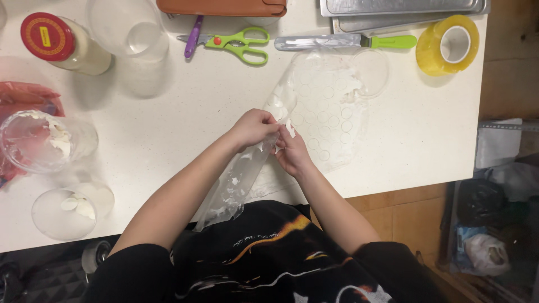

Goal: The person picks small round dough pieces from a plastic-covered tray and places them into a clear bowl, then folds the plastic wrap back over the remaining dough pieces on the tray. They carry the covered tray to a freezer, set it inside, and then wash their hands at the sink.

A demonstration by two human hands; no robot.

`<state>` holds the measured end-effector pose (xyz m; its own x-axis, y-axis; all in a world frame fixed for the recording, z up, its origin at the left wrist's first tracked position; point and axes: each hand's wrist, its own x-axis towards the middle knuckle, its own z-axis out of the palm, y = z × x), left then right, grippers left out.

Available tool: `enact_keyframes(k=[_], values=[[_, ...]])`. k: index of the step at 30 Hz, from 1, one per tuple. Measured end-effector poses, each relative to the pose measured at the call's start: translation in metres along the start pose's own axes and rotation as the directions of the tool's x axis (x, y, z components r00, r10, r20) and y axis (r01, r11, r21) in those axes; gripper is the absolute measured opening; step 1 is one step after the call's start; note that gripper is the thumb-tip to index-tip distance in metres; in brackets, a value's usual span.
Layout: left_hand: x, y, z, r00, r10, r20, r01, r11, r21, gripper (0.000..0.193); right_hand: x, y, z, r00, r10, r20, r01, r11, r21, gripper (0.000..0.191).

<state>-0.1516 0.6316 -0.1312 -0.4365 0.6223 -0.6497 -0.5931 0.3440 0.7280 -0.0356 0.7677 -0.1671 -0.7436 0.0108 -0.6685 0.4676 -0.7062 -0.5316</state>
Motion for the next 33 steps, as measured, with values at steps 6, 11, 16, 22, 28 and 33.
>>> enact_keyframes(k=[6,11,16,22,28,33], values=[[0.013,-0.011,-0.003,0.999,0.010,-0.047,-0.008,0.999,0.035,0.017,0.004,0.004,-0.016,0.991,-0.061,0.118,0.055,0.997,0.057,0.032],[0.015,-0.011,-0.004,0.998,0.006,-0.063,-0.002,0.998,0.057,0.018,0.003,-0.001,-0.020,0.991,-0.031,0.130,0.023,0.998,0.058,0.033],[0.009,-0.004,-0.011,0.999,0.003,-0.045,-0.003,1.000,-0.001,0.017,0.001,-0.015,-0.009,0.993,0.006,0.118,-0.013,0.998,0.064,0.045],[-0.006,0.012,-0.036,0.998,0.049,0.034,-0.044,0.987,-0.155,0.019,0.012,-0.019,-0.008,0.995,0.032,0.097,-0.045,0.990,0.132,0.050],[-0.018,0.025,-0.049,0.998,-0.025,0.064,0.045,0.941,-0.335,0.014,0.018,-0.017,-0.017,0.998,0.056,0.036,-0.061,0.987,0.151,0.029],[-0.013,0.021,-0.038,0.988,-0.046,0.148,0.100,0.918,-0.383,0.015,0.009,-0.018,-0.010,1.000,-0.006,0.016,0.003,0.989,0.146,0.044]])
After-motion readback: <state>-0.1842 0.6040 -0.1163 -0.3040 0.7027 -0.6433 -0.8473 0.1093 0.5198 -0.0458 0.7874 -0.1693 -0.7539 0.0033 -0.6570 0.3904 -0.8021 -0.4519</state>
